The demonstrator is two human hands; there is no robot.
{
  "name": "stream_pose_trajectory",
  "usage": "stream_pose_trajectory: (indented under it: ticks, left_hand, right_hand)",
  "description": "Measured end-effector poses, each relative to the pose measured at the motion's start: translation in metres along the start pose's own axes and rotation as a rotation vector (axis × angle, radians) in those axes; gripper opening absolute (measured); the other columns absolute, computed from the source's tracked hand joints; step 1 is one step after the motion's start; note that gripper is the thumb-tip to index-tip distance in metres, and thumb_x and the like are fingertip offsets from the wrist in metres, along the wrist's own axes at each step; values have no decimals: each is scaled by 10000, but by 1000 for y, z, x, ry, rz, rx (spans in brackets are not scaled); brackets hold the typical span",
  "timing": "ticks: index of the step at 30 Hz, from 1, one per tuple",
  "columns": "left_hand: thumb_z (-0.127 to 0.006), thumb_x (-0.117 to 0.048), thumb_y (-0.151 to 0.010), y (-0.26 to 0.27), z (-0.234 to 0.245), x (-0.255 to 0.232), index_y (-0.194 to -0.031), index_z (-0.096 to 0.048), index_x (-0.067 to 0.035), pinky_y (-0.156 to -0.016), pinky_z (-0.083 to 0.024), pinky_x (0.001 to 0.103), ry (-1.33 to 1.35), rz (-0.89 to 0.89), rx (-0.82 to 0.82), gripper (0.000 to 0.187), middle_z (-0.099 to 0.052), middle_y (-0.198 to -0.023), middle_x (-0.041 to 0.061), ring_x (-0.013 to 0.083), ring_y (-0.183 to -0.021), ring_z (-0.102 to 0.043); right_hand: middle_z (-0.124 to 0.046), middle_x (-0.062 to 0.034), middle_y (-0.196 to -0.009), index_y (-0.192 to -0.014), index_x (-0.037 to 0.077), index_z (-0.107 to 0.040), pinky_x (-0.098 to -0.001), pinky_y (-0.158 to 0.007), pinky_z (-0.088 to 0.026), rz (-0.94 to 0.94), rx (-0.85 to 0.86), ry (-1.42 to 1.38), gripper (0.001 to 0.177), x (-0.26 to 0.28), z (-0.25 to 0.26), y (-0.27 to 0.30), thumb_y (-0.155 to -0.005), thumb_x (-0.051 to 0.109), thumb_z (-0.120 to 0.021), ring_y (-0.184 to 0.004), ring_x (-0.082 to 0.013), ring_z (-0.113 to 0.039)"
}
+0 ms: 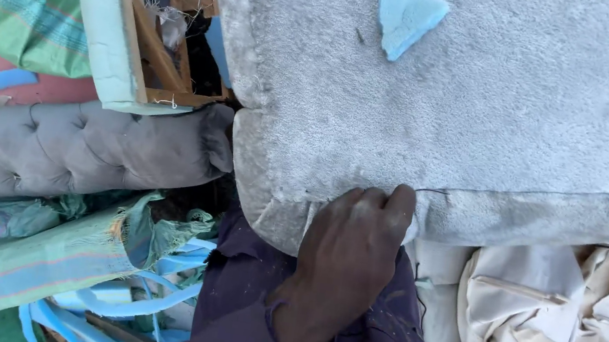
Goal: Hand-sewing a seam on an upholstered cushion using a curved needle and thread
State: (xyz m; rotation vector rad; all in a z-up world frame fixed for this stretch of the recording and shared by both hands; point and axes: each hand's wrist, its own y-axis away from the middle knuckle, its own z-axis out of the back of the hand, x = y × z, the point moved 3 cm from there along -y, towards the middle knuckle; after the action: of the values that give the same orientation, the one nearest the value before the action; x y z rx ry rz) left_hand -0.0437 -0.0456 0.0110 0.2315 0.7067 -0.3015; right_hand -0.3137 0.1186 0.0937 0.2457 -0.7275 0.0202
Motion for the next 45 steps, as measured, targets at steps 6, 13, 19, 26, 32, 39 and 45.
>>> stream_pose_trajectory:
  ticks: [6,13,19,26,32,39,45]
  left_hand:
    - [-670,96,-1039,2,1,9,-1196,-684,-77,-608,-539,556,4,-169,-241,234,-708,-860,113,378,-788,-720]
    - [-676,-73,-1211,13,45,3,-1312,-781,-81,-927,-601,676,-20,-113,-309,147,-750,-1294,231,513,-1130,-758]
    - [-717,-139,-1165,-27,69,-1,-1288,-901,-70,-961,-520,612,56,-169,-128,232,-669,-1320,158,411,-1216,-589]
    - [-818,-321,-1131,-86,24,0,-993,-1003,-208,-961,-472,584,-56,-455,58,256,-704,-1085,39,374,-1224,-609]
    - [-560,-159,-1171,-133,-7,-32,-1202,-695,-163,-974,-585,584,275,-418,-207,138,-698,-1304,92,391,-1192,-759]
    - [-542,-230,-1317,-128,24,18,-1267,-654,-181,-896,-785,448,1266,-81,139,131,-901,-1131,106,250,-975,-900]
    - [-504,-143,-1379,-95,-2,39,-1417,-631,-125,-650,-563,247,1559,126,134,134,-732,-969,46,66,-798,-633]
  right_hand:
    - [-888,-119,-1289,-1447,89,-892,-410,-907,-643,-62,5,116,382,41,38,-166,-1110,259,-946,-1037,-251,-833]
    - [-930,58,-966,-1114,313,-874,-541,-748,-609,-124,221,576,395,40,-32,-213,-1197,675,-739,-876,-309,-888]
    - [-653,-29,-691,-856,227,-724,-490,-729,-434,-287,358,419,476,32,-28,-218,-1196,557,-768,-720,-246,-629]
    - [-405,24,-674,-733,169,-506,-470,-646,-319,-282,246,131,498,24,-15,-203,-1131,303,-773,-673,-134,-393]
    - [-677,-53,-821,-1146,85,-823,-305,-851,-458,-388,-305,-88,572,5,18,-165,-1582,445,-737,-801,-119,-605]
    - [-894,-60,-932,-1288,79,-931,-350,-809,-641,-489,-294,-284,249,47,-90,-148,-1206,309,-880,-835,-162,-808]
    - [-826,-118,-788,-1230,90,-976,-322,-613,-504,-363,-410,-281,226,38,-109,-152,-1213,316,-986,-753,-113,-707]
